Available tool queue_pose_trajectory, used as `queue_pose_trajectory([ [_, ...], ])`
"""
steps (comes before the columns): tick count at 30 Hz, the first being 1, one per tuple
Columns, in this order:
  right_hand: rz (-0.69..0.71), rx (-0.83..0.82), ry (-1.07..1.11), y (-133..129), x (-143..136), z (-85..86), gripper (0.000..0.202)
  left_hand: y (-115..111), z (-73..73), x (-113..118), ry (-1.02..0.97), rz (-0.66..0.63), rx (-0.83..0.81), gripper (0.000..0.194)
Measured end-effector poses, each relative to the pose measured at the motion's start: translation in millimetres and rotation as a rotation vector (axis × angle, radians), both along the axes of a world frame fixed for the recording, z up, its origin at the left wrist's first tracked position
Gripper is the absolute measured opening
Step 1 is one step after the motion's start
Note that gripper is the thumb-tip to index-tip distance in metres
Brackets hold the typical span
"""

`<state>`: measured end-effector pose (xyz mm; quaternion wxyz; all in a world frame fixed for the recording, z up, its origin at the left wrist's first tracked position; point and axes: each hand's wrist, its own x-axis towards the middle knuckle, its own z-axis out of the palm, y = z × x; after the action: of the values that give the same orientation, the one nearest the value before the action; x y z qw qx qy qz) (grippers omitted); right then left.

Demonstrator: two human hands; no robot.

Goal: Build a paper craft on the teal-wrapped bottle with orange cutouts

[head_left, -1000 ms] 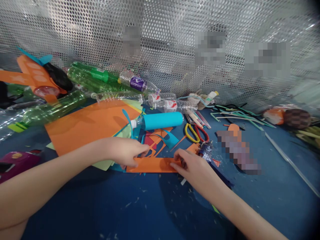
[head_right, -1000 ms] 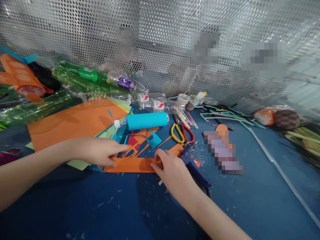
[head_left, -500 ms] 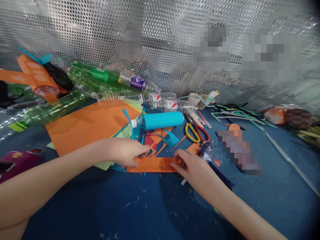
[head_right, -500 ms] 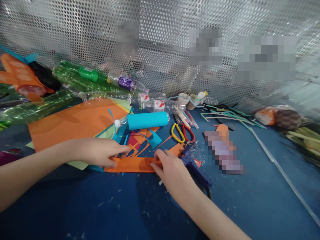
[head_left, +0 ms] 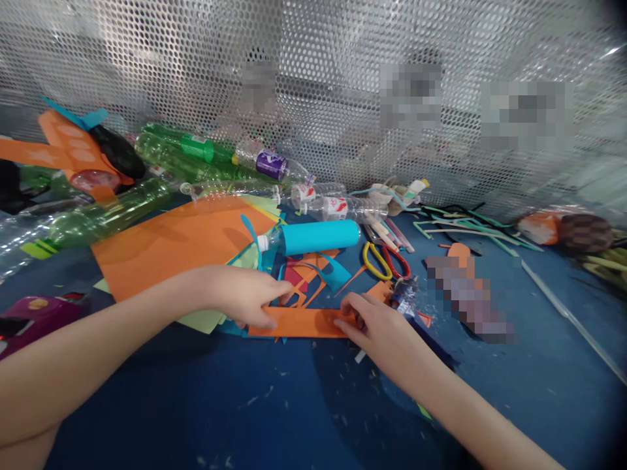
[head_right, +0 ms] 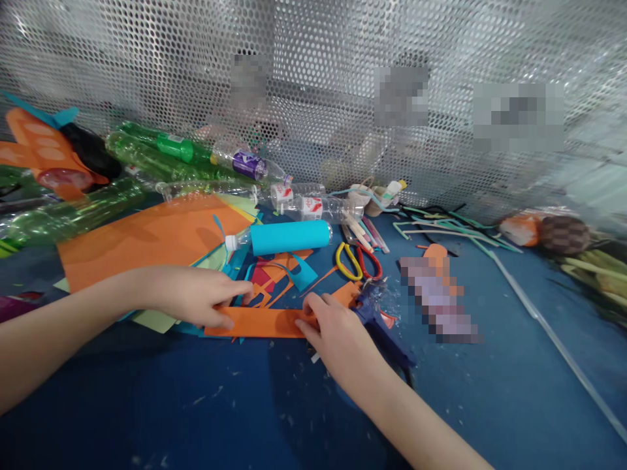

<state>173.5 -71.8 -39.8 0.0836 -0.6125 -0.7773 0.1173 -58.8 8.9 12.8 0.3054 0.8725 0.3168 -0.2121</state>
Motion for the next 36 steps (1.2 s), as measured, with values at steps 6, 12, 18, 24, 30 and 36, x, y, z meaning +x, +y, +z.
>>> queue_pose_trajectory([
  [6, 0.003, 0.015, 0.013, -1.0, 1.1, -0.4, 0.003, 4.4, -5.6, -1.7, 0.006, 0.001, -0.033, 0.059],
  [12, 0.014, 0.031, -0.002, -0.6, 2.4, -4.1, 0.005, 4.5, -12.9, -2.5, -0.029, 0.001, 0.032, 0.067],
  [18, 0.04, 0.031, -0.011, -0.6, 2.9, -4.7, 0.005, -0.3, -9.5, 2.1, 0.045, -0.046, 0.085, 0.063],
  [24, 0.039, 0.007, -0.009, -0.2, 1.2, -2.7, 0.006, -1.4, -10.3, 1.6, 0.014, -0.058, 0.125, 0.065],
  [30, -0.012, -0.038, 0.101, -1.1, 1.6, 2.0, 0.022, -6.4, -7.5, -1.9, -0.059, -0.048, 0.132, 0.058],
  [36, 0.089, -0.116, 0.175, -5.6, -2.0, 6.7, 0.029, -13.4, -22.2, -13.4, -0.332, 0.04, 0.225, 0.038],
])
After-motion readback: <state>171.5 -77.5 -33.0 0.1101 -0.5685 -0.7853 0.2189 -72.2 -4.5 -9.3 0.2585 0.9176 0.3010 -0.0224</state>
